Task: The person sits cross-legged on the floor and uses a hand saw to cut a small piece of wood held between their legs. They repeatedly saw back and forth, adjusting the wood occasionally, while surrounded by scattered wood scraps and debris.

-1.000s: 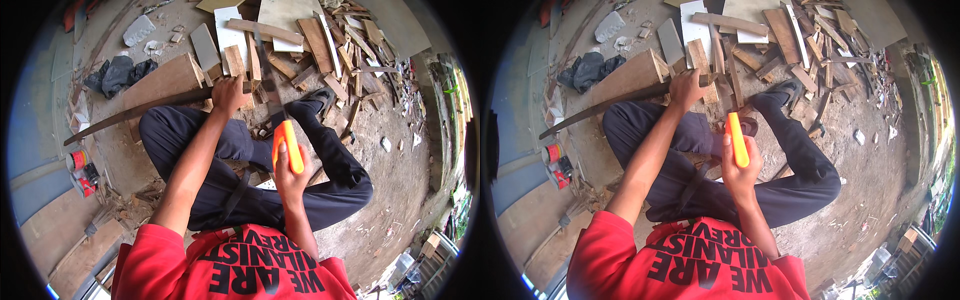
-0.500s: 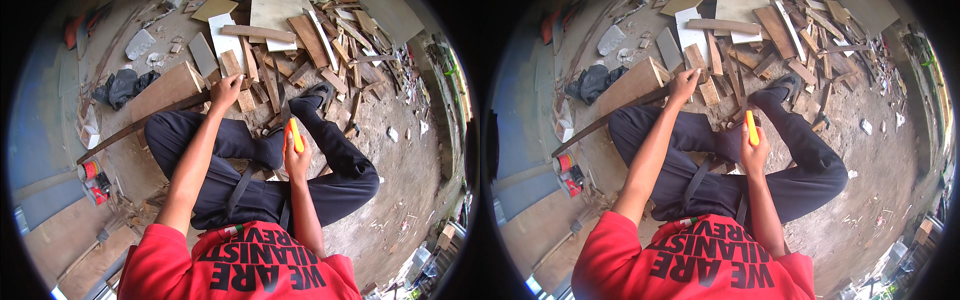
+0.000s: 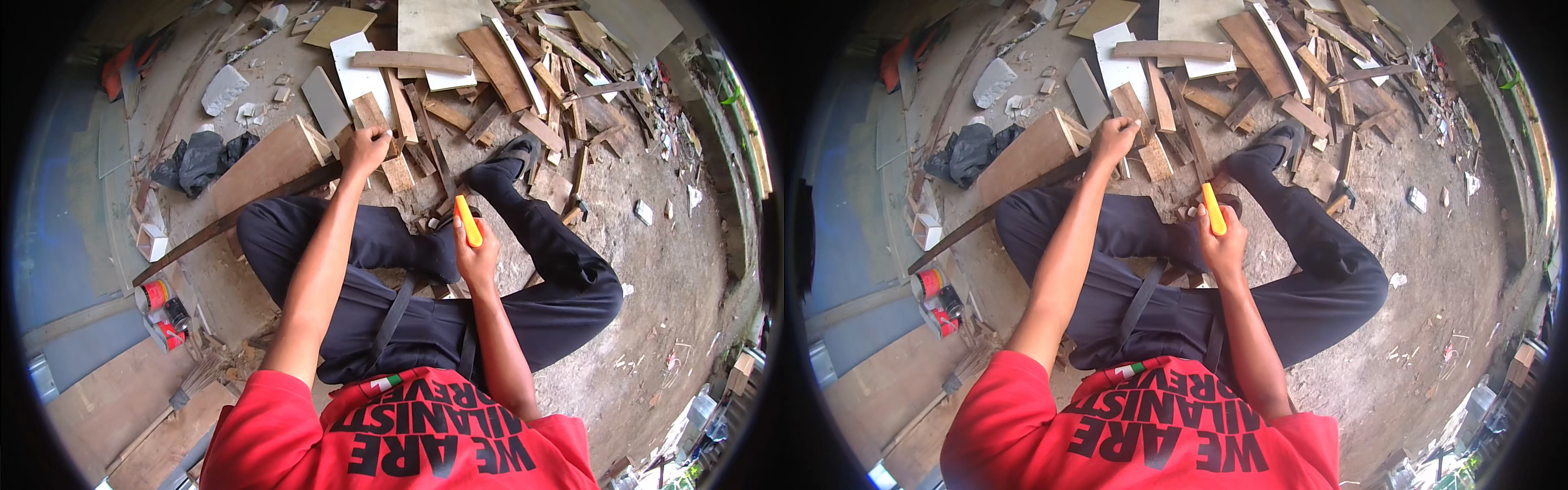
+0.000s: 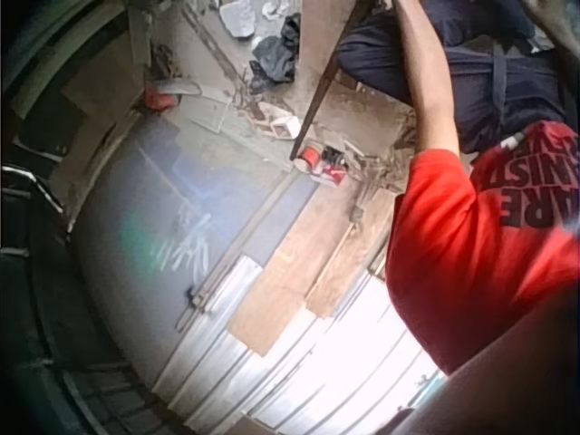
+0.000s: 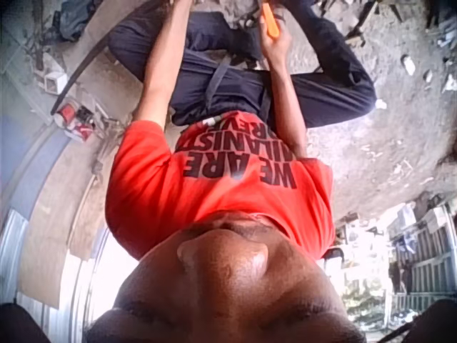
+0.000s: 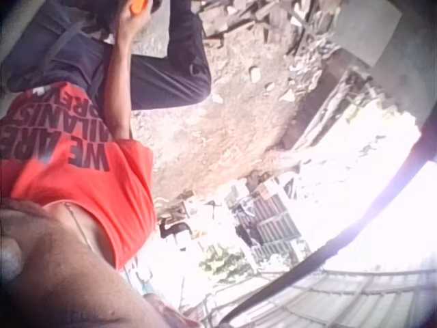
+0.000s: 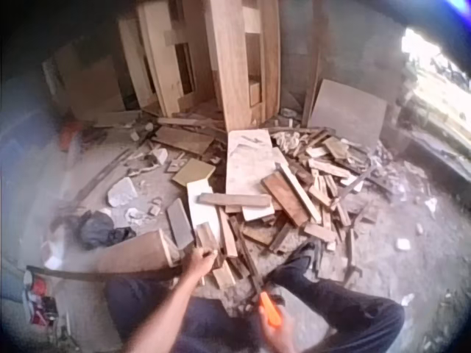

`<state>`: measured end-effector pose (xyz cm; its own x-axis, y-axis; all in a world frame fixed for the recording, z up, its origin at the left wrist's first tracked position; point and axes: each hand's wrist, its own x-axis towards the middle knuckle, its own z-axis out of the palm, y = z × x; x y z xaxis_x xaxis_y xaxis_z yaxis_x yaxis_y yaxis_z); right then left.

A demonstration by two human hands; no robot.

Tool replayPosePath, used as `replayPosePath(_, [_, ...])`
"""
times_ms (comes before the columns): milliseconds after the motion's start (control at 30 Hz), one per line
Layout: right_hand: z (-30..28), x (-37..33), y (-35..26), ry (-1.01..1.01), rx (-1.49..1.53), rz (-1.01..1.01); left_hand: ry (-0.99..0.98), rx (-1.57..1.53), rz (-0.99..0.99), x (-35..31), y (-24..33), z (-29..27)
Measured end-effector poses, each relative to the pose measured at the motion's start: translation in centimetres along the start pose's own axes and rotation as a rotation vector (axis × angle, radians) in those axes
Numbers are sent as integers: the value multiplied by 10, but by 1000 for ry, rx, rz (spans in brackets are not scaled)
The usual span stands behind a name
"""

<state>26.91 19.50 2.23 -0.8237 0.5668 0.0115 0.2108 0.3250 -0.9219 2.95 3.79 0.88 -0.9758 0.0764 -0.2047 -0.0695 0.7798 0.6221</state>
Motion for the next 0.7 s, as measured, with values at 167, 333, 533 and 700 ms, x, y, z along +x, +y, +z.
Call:
replayPosePath(167, [6,3,2,19,16,-18,-37,-118,196,-4,-18,-5])
replayPosePath(333, [5,3,3,2,-9,-15,-49,-133,129,2,-13,-5])
replayPosePath(533, [7,3,4,14,41,7,-331,206,386,-2,-18,-31])
replayPosePath(700, [4,-1,3,-29,109,24,-167,492,210,-14,-6,-22])
